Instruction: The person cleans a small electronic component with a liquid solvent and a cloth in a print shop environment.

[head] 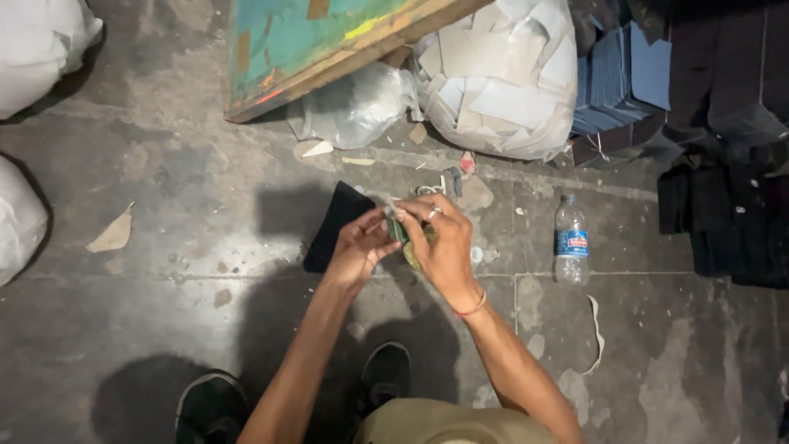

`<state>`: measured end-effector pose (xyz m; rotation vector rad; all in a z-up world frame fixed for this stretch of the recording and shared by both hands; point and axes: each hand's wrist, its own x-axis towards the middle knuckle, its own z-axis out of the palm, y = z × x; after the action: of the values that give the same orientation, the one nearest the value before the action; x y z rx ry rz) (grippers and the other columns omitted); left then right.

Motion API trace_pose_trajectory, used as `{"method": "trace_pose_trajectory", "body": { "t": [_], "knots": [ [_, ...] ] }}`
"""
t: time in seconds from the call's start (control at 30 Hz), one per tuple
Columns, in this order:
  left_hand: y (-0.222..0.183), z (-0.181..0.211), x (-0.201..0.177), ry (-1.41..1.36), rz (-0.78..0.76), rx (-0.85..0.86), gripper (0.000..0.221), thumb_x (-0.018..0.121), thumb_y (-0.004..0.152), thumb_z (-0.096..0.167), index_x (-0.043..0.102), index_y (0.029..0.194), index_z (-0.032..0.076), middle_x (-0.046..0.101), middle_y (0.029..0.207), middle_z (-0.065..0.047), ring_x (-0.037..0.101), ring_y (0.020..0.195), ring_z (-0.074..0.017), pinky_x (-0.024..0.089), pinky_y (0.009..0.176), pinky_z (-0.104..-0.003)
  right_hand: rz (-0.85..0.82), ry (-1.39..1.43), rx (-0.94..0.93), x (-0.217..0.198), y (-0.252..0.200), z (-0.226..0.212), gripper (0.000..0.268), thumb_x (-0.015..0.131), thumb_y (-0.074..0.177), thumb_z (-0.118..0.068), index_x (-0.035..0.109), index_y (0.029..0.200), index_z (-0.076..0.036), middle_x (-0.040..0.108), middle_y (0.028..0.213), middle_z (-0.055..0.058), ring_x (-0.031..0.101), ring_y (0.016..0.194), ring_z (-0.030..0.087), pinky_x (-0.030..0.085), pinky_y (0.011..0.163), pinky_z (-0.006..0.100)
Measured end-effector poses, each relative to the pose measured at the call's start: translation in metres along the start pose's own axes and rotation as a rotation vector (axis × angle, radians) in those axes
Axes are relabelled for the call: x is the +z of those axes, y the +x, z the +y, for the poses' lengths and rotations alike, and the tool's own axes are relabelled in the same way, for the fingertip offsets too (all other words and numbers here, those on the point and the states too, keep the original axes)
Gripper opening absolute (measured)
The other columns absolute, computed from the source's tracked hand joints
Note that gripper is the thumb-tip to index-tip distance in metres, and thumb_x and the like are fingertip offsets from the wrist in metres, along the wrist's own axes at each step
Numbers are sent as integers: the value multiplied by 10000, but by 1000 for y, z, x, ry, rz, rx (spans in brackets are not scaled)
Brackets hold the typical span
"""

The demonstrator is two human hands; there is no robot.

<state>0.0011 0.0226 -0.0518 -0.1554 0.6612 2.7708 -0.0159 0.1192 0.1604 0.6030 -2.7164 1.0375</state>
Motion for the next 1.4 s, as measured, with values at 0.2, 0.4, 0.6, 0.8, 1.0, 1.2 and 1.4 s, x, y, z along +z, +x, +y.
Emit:
{"method": "trace_pose_trajectory", "body": {
  "t": [0.2,0.4,0.6,0.8,1.0,1.2,1.4],
  "knots": [
    [-9,27,14,-46,-52,18,435,636,1008,99,565,1424,-7,658,1297,-79,694,1076,-168,610,883,-333,-16,-55,-87,3,-29,-9,192,719,914,-37,767,1096,-72,728,1012,112,728,933,281,577,801,370],
    [-10,13,12,-93,-49,29,458,639,1000,80,548,1433,-36,665,1291,-88,703,1045,-164,620,863,-327,6,-106,-76,2,-22,-7,175,710,928,-35,765,1093,-54,721,994,143,713,886,305,554,758,377],
    [-6,-7,1,-143,-78,35,417,645,1042,67,559,1436,-39,666,1204,-58,673,973,-125,630,888,-338,75,-71,-22,-3,-4,-14,192,725,941,-28,763,1127,-54,712,945,129,708,826,295,541,730,370],
    [-9,14,12,-160,-57,36,443,673,980,94,584,1402,-5,681,1187,-8,699,998,-119,626,865,-326,63,-24,-26,9,-40,-7,199,736,895,-39,778,1088,-60,688,857,125,709,761,266,547,679,355],
    [-10,-25,-17,-161,-76,15,423,663,1039,113,587,1435,-12,675,1154,-39,691,999,-133,635,887,-351,117,-50,-35,5,-12,-10,166,710,953,-25,756,1111,-47,710,948,138,705,839,277,545,726,360],
    [-10,0,9,-65,-6,-40,435,663,964,102,578,1377,-7,703,1232,-62,712,1008,-158,620,850,-321,61,-64,-54,4,-26,-2,184,704,935,-13,768,1101,-59,702,913,127,691,789,267,540,711,352],
    [-14,14,17,-69,-8,-10,445,654,978,89,555,1389,-50,702,1235,-70,722,991,-155,617,851,-319,87,-82,-150,10,-39,-9,256,673,925,3,741,1162,-65,676,948,118,694,847,275,556,755,365]
  ]
}}
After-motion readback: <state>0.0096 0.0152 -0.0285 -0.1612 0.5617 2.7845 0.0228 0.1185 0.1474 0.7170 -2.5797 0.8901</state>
